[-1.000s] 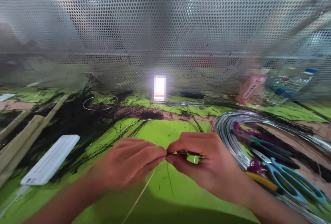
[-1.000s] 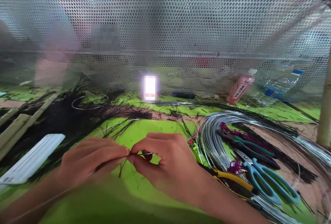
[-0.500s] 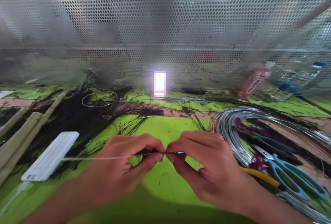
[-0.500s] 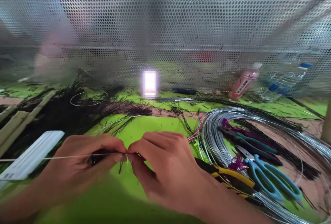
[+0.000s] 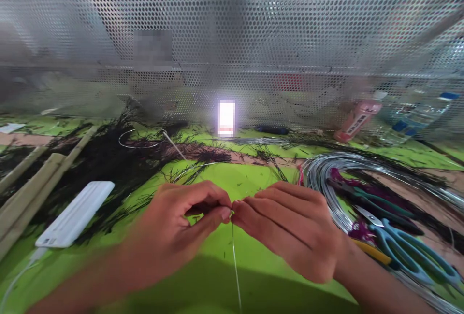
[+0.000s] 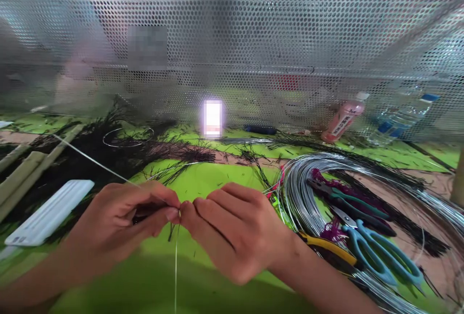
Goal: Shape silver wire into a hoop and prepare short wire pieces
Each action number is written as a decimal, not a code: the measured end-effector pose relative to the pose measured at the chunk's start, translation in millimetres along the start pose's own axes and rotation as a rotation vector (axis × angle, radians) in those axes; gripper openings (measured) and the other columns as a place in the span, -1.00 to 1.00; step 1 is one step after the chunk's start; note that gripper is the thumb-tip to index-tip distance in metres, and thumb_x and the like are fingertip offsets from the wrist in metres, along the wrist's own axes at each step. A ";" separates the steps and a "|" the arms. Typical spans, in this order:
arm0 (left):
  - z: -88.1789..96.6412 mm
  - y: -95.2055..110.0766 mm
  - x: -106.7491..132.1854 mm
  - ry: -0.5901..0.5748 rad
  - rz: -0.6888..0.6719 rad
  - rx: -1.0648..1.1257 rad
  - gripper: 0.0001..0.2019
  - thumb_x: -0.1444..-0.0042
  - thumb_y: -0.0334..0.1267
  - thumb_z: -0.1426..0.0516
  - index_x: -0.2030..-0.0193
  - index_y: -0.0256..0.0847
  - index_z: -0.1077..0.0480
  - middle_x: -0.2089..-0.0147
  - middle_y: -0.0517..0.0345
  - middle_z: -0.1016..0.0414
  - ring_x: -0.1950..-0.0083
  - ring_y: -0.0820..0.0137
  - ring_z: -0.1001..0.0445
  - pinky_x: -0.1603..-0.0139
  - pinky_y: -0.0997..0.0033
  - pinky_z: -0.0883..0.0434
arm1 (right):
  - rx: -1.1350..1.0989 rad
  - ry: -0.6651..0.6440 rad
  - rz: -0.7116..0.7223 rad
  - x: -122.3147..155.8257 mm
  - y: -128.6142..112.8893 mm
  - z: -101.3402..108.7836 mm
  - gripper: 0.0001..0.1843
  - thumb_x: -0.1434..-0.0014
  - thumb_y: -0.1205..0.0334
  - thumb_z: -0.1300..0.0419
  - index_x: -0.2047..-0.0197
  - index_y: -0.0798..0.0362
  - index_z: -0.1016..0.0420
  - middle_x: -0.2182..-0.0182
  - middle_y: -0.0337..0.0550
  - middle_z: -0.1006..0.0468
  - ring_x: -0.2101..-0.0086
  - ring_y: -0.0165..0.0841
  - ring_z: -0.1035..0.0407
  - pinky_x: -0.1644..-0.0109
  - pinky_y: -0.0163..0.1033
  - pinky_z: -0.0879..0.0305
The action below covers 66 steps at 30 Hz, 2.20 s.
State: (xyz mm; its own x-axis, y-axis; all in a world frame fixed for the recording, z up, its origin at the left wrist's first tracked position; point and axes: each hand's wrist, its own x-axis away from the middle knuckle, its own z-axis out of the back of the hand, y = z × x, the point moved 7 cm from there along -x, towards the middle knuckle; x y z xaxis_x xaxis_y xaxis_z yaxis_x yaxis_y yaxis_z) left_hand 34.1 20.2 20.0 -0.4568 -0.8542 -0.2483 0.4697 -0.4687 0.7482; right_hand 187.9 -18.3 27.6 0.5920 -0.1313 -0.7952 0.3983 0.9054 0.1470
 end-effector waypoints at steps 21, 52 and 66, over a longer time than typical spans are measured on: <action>-5.3 0.4 0.1 0.152 -0.344 -0.303 -0.85 -0.45 -0.23 -0.11 0.12 -0.11 -0.52 0.25 0.26 -0.69 0.30 0.43 -0.60 0.21 0.45 -0.44 | -0.588 -0.144 -0.852 15.7 42.3 -30.1 -0.79 -0.36 0.18 -0.26 0.28 0.05 -0.65 0.56 -0.36 -0.47 0.54 -0.52 -0.21 0.50 -0.37 -0.07; -11.3 11.2 -1.7 -0.062 -0.221 -0.358 -0.87 -0.39 -0.19 -0.22 0.21 -0.12 -0.51 0.47 0.44 -0.48 0.49 0.57 -0.37 0.42 0.51 -0.18 | -0.745 -0.229 -1.076 19.7 36.8 -24.5 -0.77 -0.30 0.21 -0.27 0.40 0.02 -0.61 0.55 -0.33 -0.55 0.52 -0.49 -0.33 0.49 -0.39 -0.19; -10.3 -5.5 -4.6 -0.177 -0.022 -0.083 -0.69 -0.42 -0.19 -0.14 0.40 -0.15 -0.45 0.54 0.38 -0.33 0.52 0.57 -0.28 0.49 0.51 -0.14 | -0.030 -0.066 -0.267 15.5 11.3 5.9 -0.71 -0.29 0.42 -0.30 -0.06 0.01 -0.59 0.11 -0.19 -0.75 0.24 -0.37 -0.66 0.21 -0.27 -0.63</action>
State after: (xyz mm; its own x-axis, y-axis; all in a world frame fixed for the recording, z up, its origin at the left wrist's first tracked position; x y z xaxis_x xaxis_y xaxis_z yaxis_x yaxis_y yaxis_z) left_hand 41.4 24.4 10.7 -0.5899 -0.7940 -0.1468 0.5150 -0.5101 0.6889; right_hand 205.7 -12.5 20.3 0.5133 -0.3918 -0.7635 0.5257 0.8468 -0.0811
